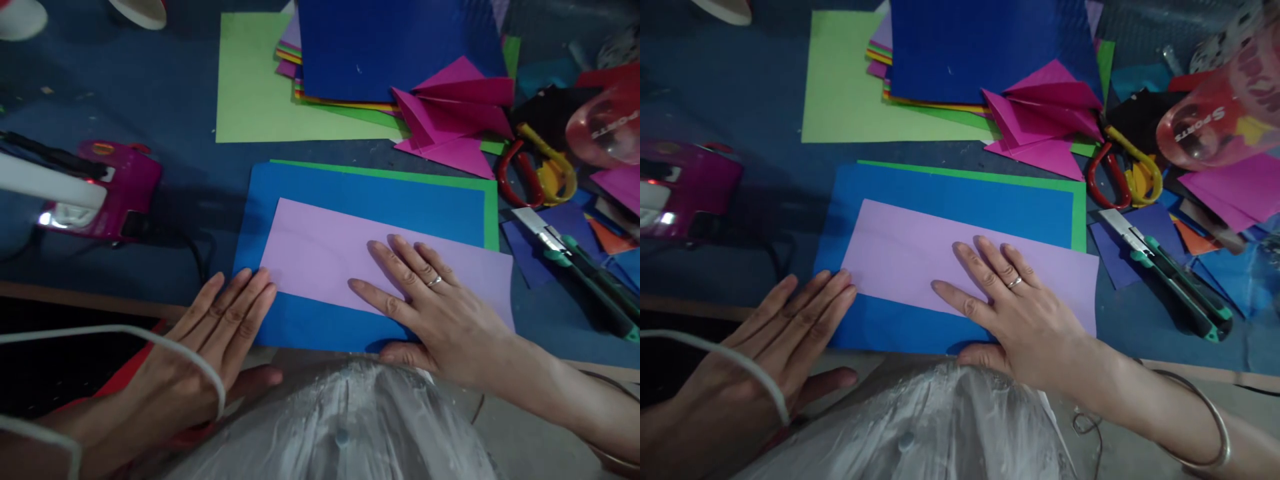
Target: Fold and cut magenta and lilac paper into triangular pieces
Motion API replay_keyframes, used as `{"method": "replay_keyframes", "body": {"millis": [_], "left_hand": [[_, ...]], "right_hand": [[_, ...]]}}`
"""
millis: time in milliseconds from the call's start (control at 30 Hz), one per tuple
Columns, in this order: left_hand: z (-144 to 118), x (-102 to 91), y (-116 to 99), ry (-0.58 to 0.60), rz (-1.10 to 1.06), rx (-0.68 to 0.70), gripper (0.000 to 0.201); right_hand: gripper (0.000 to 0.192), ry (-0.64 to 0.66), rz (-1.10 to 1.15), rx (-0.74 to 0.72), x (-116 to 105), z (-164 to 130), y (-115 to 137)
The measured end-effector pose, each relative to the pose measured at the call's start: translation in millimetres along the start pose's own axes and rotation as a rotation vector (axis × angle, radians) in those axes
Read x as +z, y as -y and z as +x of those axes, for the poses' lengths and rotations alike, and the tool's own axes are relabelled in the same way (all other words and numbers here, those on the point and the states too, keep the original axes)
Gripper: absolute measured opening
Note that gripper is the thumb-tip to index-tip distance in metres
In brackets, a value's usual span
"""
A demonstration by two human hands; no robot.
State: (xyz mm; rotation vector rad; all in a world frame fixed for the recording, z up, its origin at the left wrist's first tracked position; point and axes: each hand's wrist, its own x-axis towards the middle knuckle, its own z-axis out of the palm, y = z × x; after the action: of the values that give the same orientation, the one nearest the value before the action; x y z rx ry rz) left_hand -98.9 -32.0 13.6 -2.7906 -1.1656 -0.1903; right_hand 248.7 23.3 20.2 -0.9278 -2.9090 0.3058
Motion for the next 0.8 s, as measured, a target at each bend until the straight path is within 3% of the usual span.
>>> {"method": "replay_keyframes", "body": {"millis": [133,367,467,667,800], "left_hand": [[-5,-9.7,8,0.034,0.045,-0.015,0.075],[16,-21.2,14,-0.154,0.064,0.063,0.078],[38,-7.7,6,-0.183,-0.072,0.203,0.081],[63,28.7,-18,-0.100,-0.174,0.168,0.111],[62,29.0,-21,-0.071,-0.200,0.126,0.106]], "right_hand": [[0.085,-0.021,0.003,-0.002,3,0,-1],[0.085,-0.025,0.010,-0.017,4,0,-2],[0.086,-0.007,0.030,-0.013,3,0,-3],[0.093,-0.013,0.035,0.003,4,1,-3],[0.103,-0.009,0.031,0.033,3,0,0]]}}
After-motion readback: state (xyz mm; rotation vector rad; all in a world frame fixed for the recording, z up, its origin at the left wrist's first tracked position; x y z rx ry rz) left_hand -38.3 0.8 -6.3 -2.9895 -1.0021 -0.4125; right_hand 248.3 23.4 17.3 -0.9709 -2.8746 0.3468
